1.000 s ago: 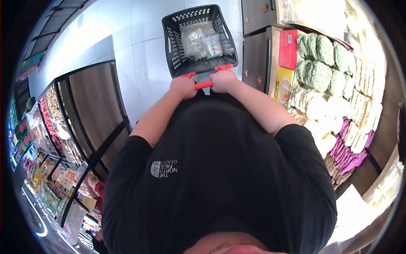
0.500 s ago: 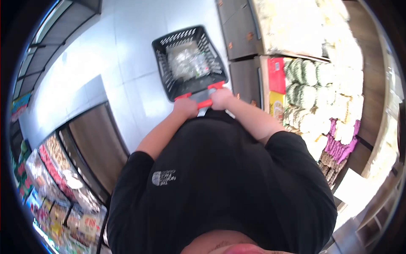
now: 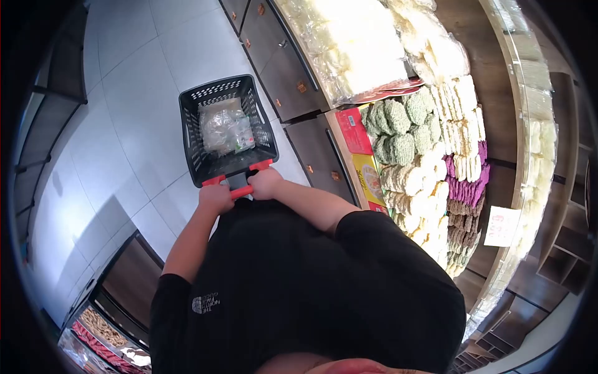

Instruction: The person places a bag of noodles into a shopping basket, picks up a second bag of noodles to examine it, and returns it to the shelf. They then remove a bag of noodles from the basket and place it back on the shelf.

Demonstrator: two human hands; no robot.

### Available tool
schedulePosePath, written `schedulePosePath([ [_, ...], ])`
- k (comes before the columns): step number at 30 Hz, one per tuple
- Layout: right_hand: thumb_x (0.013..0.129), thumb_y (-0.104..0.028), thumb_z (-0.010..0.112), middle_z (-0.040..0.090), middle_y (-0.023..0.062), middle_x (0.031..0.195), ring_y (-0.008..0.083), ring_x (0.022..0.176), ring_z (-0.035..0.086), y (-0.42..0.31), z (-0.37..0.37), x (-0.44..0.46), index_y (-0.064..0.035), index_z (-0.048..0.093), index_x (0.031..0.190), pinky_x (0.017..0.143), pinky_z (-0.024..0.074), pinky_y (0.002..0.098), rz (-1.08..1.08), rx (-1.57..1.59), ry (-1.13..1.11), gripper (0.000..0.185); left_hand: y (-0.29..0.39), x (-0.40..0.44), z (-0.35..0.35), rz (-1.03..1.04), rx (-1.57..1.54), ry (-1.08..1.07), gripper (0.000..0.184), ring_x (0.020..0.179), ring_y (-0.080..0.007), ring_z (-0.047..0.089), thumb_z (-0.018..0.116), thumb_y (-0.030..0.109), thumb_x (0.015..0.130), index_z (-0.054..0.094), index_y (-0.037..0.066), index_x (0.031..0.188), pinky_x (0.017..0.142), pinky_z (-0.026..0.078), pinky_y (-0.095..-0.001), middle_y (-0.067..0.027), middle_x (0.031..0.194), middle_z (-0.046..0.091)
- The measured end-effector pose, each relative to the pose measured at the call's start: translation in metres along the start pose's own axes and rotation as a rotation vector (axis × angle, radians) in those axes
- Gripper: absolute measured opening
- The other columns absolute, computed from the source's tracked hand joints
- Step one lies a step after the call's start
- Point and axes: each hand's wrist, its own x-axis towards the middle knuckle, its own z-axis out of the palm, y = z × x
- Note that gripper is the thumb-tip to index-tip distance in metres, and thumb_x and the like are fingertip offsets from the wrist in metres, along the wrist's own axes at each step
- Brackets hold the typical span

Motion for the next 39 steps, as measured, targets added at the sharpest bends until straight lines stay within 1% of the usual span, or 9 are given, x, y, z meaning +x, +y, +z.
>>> schedulePosePath([
  [13,0.087,-0.042,0.065,0.073,0.0154,0.096,0.0349,0.091,0.072,0.046,-0.080,0.074,-0.0114,0.068,0.112,0.082,0.0572,0.0486,-0.180,0.107,-0.049,0.040,-0.050,0.076,-0.084,-0.006,0.118,-0.085,0.026,0.093,-0.0299,0.073,0.062,0.030,0.081,0.073,0.011,0.095,0.078,0.058,-0.0448,-0.0122,0.102,0.073],
  [19,0.084,-0.040,0.066,0.073,0.0141,0.091,0.0337,0.087,0.072,0.070,-0.125,0.102,-0.0123,0.069,0.104,0.076,0.0568,0.0488,-0.164,0.085,-0.010,0.035,-0.068,0.109,-0.122,0.036,0.089,-0.043,0.028,0.091,-0.0293,0.074,0.059,0.032,0.083,0.076,0.013,0.096,0.076,0.058,-0.0442,-0.0106,0.096,0.076],
  [23,0.085,-0.042,0.064,0.073,0.0141,0.104,0.0315,0.102,0.070,0.079,-0.170,0.119,-0.0131,0.070,0.111,0.088,0.0552,0.0471,-0.112,0.052,-0.094,0.039,-0.083,0.137,-0.149,0.064,0.077,-0.059,0.031,0.090,-0.0301,0.074,0.058,0.034,0.083,0.076,0.013,0.098,0.077,0.058,-0.0438,-0.0105,0.095,0.076],
  [26,0.086,-0.042,0.066,0.073,0.0140,0.096,0.0339,0.094,0.071,0.090,-0.176,0.139,-0.0130,0.068,0.109,0.086,0.0539,0.0483,-0.094,0.078,-0.058,0.037,-0.098,0.155,-0.173,0.129,0.083,-0.107,0.034,0.093,-0.0294,0.073,0.058,0.035,0.084,0.076,0.013,0.103,0.078,0.058,-0.0436,-0.0102,0.099,0.076],
  [29,0.087,-0.045,0.066,0.072,0.0148,0.102,0.0347,0.102,0.068,0.090,-0.208,0.139,-0.0121,0.067,0.112,0.092,0.0514,0.0477,-0.127,0.155,-0.056,0.041,-0.111,0.166,-0.195,0.217,0.103,-0.195,0.035,0.095,-0.0289,0.073,0.058,0.034,0.084,0.076,0.013,0.104,0.079,0.058,-0.0439,-0.0105,0.101,0.076],
  [34,0.087,-0.060,0.064,0.067,0.0141,0.105,0.0358,0.107,0.063,0.139,-0.261,0.168,-0.0145,0.070,0.111,0.092,0.0502,0.0461,-0.261,0.254,0.330,0.052,-0.123,0.183,-0.229,0.297,0.150,-0.228,0.034,0.096,-0.0290,0.073,0.059,0.034,0.085,0.076,0.011,0.102,0.078,0.058,-0.0444,-0.0111,0.103,0.076],
  [35,0.088,-0.054,0.065,0.066,0.0139,0.098,0.0357,0.100,0.064,0.160,-0.270,0.177,-0.0125,0.070,0.107,0.091,0.0501,0.0463,-0.290,0.188,0.639,0.046,-0.123,0.183,-0.230,0.287,0.138,-0.227,0.033,0.095,-0.0287,0.073,0.059,0.034,0.085,0.076,0.011,0.101,0.077,0.059,-0.0445,-0.0110,0.103,0.075],
  [38,0.084,-0.032,0.067,0.059,0.0132,0.121,0.0346,0.120,0.054,0.228,-0.325,0.196,-0.0114,0.065,0.116,0.100,0.0454,0.0470,0.118,-0.113,0.658,0.038,-0.124,0.189,-0.230,0.292,0.116,-0.257,0.032,0.093,-0.0301,0.073,0.059,0.034,0.084,0.075,0.009,0.096,0.073,0.059,-0.0451,-0.0147,0.102,0.075],
  [39,0.084,-0.030,0.066,0.056,0.0148,0.130,0.0356,0.129,0.049,0.257,-0.332,0.205,-0.0119,0.063,0.119,0.106,0.0423,0.0449,0.110,-0.255,0.800,0.039,-0.123,0.191,-0.229,0.293,0.103,-0.267,0.032,0.092,-0.0309,0.073,0.059,0.034,0.084,0.075,0.008,0.095,0.072,0.059,-0.0455,-0.0166,0.101,0.074],
])
